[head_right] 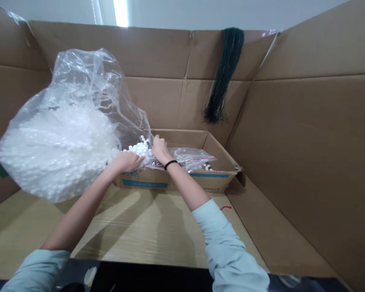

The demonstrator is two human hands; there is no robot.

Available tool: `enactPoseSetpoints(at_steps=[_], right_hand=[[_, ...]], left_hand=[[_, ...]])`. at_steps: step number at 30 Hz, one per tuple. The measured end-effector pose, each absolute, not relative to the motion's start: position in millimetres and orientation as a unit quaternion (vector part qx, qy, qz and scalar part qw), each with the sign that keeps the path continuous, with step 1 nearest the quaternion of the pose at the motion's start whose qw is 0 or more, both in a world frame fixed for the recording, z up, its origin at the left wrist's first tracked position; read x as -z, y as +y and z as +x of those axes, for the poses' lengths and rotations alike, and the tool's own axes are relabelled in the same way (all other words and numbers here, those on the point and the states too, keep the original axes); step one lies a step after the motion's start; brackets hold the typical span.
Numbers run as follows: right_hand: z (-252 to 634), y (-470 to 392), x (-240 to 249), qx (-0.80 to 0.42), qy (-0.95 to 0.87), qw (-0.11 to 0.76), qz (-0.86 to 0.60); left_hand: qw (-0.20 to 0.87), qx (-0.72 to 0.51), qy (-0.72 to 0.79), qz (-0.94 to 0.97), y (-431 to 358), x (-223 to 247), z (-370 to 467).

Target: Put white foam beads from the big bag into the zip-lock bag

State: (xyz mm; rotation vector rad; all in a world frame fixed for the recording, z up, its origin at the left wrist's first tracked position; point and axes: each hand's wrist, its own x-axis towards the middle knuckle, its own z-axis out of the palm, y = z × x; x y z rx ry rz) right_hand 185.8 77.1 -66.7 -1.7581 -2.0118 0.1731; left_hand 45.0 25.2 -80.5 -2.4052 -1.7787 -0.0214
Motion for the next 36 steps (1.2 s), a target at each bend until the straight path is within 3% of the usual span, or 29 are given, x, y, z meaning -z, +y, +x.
enactPoseSetpoints(at_steps=[6,13,17,20,24,28,36], right_hand=[[188.9,77.3,69.0,-0.097,-0.735,0.227,-0.631],[208.6,68.8,50.4,-0.180,-0.723,0.218,-0.630],[213.5,62.9,39.8,-0.190,-0.729,0.249,-0.609],[216.5,50.0,28.1,-0.127,-0.746,0.275,-0.594],[237.5,-1.3,5.2,0.061,-0.738,0.318,-0.592],[272.9,-58.9,7.7,0.001,-0.791,0.165,-0.590],[277.8,-24.2,56.4,0.037,-0.820,0.148,-0.551]], left_hand=[[0.045,0.007,-0.591,-0.805,26.5,74.5,44.7],[-0.018,0.091,-0.535,-0.840,14.6,44.1,34.8],[-0.071,0.053,-0.557,-0.826,15.4,34.6,35.9],[-0.119,0.059,-0.583,-0.801,21.0,33.6,42.0],[0.006,0.133,-0.675,-0.725,30.9,41.9,52.6],[0.052,0.152,-0.649,-0.743,39.3,56.2,62.3],[-0.018,0.040,-0.666,-0.744,39.9,66.4,66.4]])
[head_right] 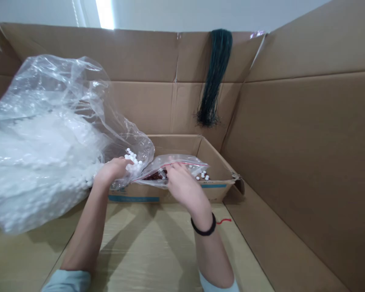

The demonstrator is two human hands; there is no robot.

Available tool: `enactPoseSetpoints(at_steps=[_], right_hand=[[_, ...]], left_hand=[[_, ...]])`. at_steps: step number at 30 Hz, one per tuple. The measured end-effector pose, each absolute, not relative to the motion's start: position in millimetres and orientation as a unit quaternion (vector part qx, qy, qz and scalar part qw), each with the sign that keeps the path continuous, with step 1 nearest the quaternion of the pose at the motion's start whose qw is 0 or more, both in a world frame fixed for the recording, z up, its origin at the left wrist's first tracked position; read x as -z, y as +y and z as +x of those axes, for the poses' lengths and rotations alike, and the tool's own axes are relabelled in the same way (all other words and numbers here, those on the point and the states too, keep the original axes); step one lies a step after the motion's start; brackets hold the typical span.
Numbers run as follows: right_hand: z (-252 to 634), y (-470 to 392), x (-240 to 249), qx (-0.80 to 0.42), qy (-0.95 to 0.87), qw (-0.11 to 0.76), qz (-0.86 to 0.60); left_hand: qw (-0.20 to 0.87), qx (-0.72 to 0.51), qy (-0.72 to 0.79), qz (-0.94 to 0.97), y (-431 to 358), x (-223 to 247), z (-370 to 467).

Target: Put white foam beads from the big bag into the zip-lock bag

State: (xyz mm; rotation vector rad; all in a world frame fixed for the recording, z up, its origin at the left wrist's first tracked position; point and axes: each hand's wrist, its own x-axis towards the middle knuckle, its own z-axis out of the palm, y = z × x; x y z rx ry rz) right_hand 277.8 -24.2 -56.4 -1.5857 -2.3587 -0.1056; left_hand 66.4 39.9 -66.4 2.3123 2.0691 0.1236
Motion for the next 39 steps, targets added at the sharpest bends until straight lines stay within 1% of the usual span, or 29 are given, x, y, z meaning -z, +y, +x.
enactPoseSetpoints(at_steps=[4,7,10,15,21,26,28,31,34,39], right_hand=[[263.7,-1.8,62.6,0.013,-0.838,0.218,-0.500],[254.6,9.2,68.6,-0.045,-0.855,0.212,-0.472],[249.2,18.4,76.7,-0.096,-0.861,0.201,-0.457],[247.1,28.6,85.2,-0.129,-0.854,0.209,-0.458],[249.4,33.7,88.8,-0.097,-0.840,0.224,-0.484],[251.8,30.6,86.9,-0.027,-0.841,0.204,-0.500],[252.5,29.0,85.3,-0.012,-0.846,0.201,-0.494],[253.1,28.1,83.0,-0.019,-0.844,0.205,-0.495],[253.5,28.9,81.3,-0.025,-0.825,0.236,-0.512],[254.4,29.7,79.9,-0.080,-0.831,0.263,-0.483]], left_hand=[[0.004,-0.048,0.656,0.754,35.9,69.6,62.9],[-0.006,-0.080,0.656,0.751,36.3,73.2,60.8],[0.009,-0.122,0.655,0.746,39.1,76.1,59.6],[0.035,-0.195,0.646,0.737,41.1,77.7,59.3],[0.040,-0.244,0.644,0.724,38.8,77.3,60.6],[0.035,-0.273,0.630,0.726,40.2,78.2,58.6],[0.059,-0.294,0.613,0.730,42.3,79.2,55.3],[0.147,-0.325,0.573,0.738,47.5,83.1,48.1],[0.222,-0.373,0.543,0.719,52.7,89.0,41.7],[0.222,-0.387,0.578,0.684,55.4,95.4,38.8]])
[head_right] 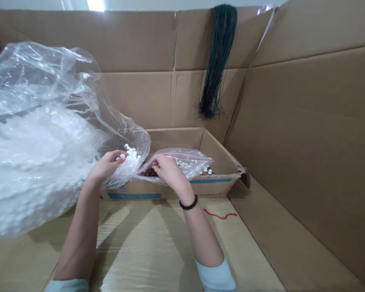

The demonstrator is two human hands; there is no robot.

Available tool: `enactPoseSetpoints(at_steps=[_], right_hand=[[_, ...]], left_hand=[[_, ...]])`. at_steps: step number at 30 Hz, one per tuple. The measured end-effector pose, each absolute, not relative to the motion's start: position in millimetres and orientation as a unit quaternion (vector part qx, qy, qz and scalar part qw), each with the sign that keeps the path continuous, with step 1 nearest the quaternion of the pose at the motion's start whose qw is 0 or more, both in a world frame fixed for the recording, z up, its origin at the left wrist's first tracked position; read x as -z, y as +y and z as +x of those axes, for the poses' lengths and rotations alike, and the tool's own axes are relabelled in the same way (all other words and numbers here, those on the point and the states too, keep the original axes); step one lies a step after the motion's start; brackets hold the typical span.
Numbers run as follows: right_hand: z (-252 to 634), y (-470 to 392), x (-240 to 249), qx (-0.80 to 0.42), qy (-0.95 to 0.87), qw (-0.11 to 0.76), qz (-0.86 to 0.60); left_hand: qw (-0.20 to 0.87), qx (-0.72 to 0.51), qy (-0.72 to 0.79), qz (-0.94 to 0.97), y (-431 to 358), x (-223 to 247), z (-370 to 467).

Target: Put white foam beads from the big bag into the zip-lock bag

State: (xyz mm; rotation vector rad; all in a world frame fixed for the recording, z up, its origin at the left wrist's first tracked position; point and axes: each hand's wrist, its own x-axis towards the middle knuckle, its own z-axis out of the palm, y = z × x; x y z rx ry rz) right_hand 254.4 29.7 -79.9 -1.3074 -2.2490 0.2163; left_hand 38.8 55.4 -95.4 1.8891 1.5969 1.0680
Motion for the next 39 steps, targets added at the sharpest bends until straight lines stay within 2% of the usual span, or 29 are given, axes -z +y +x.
enactPoseSetpoints(at_steps=[5,9,13,18,27,39], right_hand=[[255.5,29.0,78.2,-0.080,-0.824,0.288,-0.482],[257.4,28.8,77.1,-0.068,-0.822,0.312,-0.471],[257.6,25.9,75.2,-0.092,-0.835,0.300,-0.452],[255.4,19.8,72.7,-0.097,-0.839,0.280,-0.457],[260.8,24.9,77.6,-0.154,-0.852,0.225,-0.448],[254.3,27.9,79.4,-0.198,-0.838,0.240,-0.448]], left_hand=[[0.281,-0.425,0.553,0.659,53.1,91.2,39.4],[0.383,-0.535,0.479,0.581,51.2,84.7,42.4],[0.536,-0.661,0.343,0.398,48.3,76.0,46.5],[0.668,-0.686,0.250,0.145,42.4,64.7,49.1],[0.728,-0.647,0.217,0.061,42.6,62.9,54.1],[0.778,-0.605,0.138,0.094,37.6,62.3,59.4]])
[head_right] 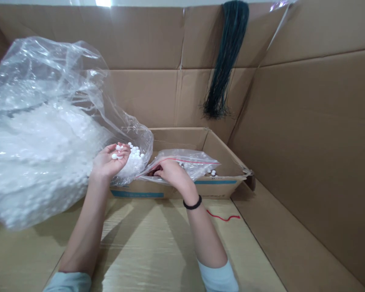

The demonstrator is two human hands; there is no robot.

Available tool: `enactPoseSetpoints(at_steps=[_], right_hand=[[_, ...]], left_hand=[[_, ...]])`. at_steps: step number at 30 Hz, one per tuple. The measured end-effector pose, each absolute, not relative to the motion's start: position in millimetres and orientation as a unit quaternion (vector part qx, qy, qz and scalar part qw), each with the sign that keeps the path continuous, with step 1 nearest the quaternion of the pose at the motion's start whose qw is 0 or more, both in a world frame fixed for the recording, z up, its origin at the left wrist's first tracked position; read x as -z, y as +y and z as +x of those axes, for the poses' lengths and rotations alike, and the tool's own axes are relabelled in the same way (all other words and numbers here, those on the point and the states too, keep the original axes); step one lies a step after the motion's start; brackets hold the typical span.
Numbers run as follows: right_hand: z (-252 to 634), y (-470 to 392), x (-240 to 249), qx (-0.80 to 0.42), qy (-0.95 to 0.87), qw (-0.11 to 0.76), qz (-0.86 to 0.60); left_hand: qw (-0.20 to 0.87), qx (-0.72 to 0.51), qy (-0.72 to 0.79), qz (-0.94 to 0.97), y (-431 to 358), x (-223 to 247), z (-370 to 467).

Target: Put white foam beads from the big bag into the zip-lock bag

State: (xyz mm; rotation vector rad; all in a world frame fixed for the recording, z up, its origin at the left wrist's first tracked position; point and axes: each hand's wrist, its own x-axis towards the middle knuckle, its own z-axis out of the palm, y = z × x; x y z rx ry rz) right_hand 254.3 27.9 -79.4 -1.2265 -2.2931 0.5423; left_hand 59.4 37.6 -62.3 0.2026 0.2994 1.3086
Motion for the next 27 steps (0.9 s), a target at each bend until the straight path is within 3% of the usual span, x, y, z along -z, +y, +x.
enactPoseSetpoints(at_steps=[11,27], right_hand=[[256.5,29.0,79.5,-0.171,-0.835,0.274,-0.446],[258.4,30.8,82.2,-0.166,-0.802,0.324,-0.473]], left_hand=[[0.796,-0.546,0.152,0.215,36.7,65.1,60.3],[0.674,-0.535,0.266,0.434,38.5,72.6,78.5]])
